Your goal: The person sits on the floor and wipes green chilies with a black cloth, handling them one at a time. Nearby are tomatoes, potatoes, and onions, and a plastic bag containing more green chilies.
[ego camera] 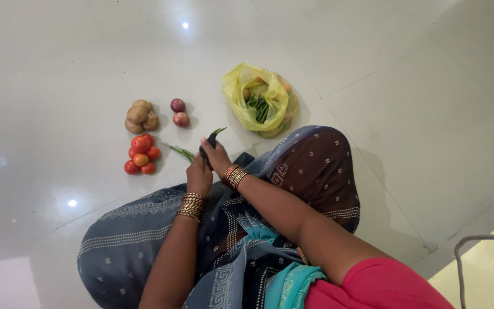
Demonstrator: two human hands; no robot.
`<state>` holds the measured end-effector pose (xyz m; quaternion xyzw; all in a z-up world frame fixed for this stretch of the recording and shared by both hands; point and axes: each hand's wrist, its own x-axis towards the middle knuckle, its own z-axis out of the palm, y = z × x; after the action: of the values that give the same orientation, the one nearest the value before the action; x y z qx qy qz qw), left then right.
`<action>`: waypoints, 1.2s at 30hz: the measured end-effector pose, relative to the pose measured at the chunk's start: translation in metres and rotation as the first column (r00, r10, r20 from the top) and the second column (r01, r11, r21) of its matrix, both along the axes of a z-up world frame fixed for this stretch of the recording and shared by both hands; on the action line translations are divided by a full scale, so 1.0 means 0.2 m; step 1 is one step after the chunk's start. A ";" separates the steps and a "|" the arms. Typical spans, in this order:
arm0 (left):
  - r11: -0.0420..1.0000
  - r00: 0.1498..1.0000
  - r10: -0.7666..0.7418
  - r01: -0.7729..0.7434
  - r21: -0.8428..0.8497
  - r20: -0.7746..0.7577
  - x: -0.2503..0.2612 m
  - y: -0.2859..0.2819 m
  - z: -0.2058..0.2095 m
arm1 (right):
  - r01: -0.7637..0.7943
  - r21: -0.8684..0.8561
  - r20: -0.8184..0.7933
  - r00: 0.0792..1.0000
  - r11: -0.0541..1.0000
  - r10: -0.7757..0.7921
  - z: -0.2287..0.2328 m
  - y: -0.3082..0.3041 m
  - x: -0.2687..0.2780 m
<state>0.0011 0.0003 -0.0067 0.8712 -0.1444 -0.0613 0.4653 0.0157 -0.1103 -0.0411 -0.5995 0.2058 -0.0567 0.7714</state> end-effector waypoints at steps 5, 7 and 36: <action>0.995 0.995 -0.095 0.094 0.042 0.007 -0.01 -0.03 -0.05 | 0.089 0.293 -0.080 0.994 0.952 -0.068 0.06 -0.13 0.03; 0.994 0.994 -0.106 0.106 -0.004 -0.030 -0.04 -0.04 -0.03 | 0.135 0.315 -0.031 0.991 0.939 -0.132 0.06 -0.18 0.05; 0.995 0.994 -0.097 0.096 -0.034 -0.042 0.01 -0.01 -0.14 | 0.066 0.005 -0.035 0.997 0.998 -0.065 0.01 -0.08 0.03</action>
<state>0.0031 -0.0024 -0.0348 0.8541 -0.1770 -0.1006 0.4786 0.0216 -0.1264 -0.0385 -0.5909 0.2389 -0.0710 0.7673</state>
